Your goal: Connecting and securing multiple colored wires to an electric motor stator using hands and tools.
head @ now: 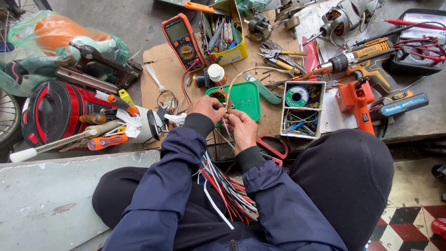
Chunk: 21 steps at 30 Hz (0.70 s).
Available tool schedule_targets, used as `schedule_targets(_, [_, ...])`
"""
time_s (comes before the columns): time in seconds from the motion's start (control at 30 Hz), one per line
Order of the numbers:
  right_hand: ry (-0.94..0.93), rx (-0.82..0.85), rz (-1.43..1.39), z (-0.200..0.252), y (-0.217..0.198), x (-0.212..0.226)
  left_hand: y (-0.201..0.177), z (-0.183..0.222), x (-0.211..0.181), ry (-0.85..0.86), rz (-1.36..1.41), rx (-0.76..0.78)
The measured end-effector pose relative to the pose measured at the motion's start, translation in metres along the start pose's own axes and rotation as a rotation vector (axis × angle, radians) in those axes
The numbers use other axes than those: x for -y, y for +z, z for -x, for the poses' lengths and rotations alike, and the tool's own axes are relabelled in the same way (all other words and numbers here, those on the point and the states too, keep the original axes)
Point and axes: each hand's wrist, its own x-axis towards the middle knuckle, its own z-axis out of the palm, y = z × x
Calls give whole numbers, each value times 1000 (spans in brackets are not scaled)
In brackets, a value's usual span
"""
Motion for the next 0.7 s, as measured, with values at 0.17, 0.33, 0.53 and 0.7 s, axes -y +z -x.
schedule_targets(0.17, [26, -10, -4, -1, 0, -1, -3, 6, 0, 53, 46, -42])
schedule_targets(0.33, [33, -25, 19, -5, 1, -7, -2, 7, 3, 70, 100, -74])
schedule_targets(0.53, [-4, -34, 67, -6, 3, -5, 1, 8, 6, 79, 111, -75])
schedule_targets(0.7, [-104, -3, 160, -15, 3, -9, 2, 7, 9, 87, 89, -91])
